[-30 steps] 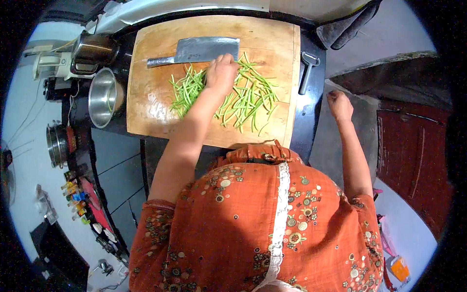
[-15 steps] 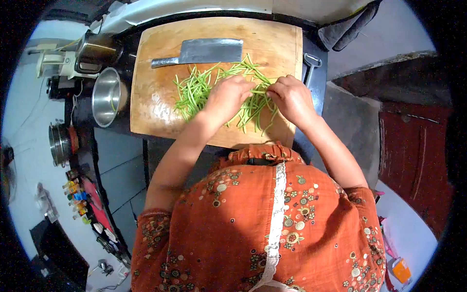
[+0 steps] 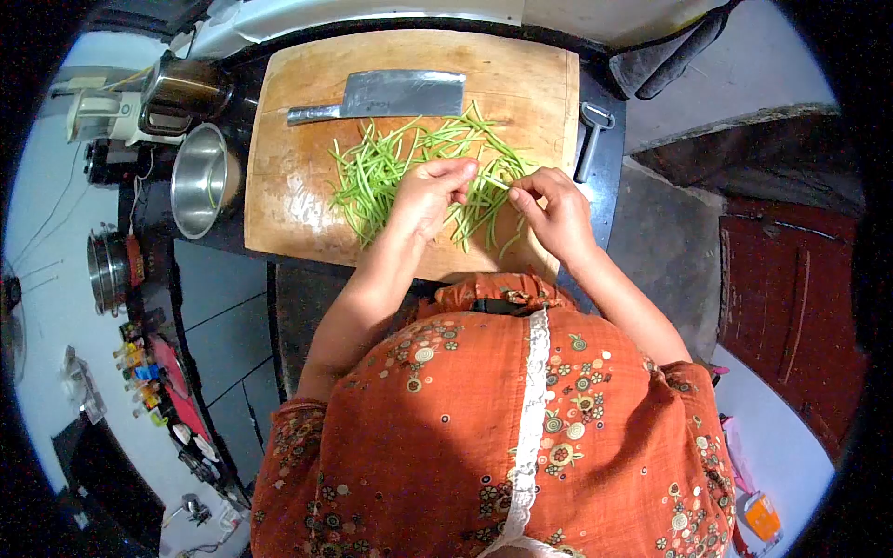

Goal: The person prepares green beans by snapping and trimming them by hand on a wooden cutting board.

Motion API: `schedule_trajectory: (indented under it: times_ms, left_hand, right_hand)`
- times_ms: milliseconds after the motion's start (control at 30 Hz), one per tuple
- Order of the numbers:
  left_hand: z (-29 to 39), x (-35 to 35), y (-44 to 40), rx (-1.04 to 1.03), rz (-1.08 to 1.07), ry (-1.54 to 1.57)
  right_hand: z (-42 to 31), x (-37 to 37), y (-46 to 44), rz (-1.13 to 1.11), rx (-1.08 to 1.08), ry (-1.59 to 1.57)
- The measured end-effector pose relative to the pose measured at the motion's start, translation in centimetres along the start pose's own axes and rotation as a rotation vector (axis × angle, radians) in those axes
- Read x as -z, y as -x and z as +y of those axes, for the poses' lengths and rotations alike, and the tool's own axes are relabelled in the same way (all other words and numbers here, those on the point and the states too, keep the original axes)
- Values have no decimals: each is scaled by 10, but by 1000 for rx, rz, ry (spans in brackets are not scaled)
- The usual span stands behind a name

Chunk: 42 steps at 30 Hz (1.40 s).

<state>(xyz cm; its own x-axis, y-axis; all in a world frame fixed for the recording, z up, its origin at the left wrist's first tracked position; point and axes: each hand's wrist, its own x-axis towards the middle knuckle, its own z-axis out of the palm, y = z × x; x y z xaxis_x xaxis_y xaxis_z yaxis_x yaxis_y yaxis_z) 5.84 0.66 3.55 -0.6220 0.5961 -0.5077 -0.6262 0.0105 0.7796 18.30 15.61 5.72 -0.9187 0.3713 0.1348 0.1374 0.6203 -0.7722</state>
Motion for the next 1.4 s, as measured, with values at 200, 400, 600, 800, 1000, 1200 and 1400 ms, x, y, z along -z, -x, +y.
schedule_trajectory:
  times_ms: [200, 400, 600, 800, 1000, 1200, 1400]
  left_hand:
    - [20, 36, -7, -106, 108, 43]
    - [22, 23, 4, -172, 84, -269]
    - [10, -19, 18, -151, -95, -199]
    - [5, -22, 19, -445, -55, -434]
    - [14, -29, 30, -785, 56, -982]
    - [10, -33, 30, -735, 49, -909]
    - [15, -14, 19, -587, 147, -662]
  right_hand:
    - [23, 6, 6, -34, -92, -159]
    - [29, 0, 6, -213, -299, -756]
    - [15, -8, 3, -339, -462, -1107]
    - [15, -12, 4, -226, -333, -799]
    - [3, -2, -6, -136, -277, -721]
    - [4, -8, -5, -145, -318, -675]
    - [42, -5, 4, -57, -352, -579]
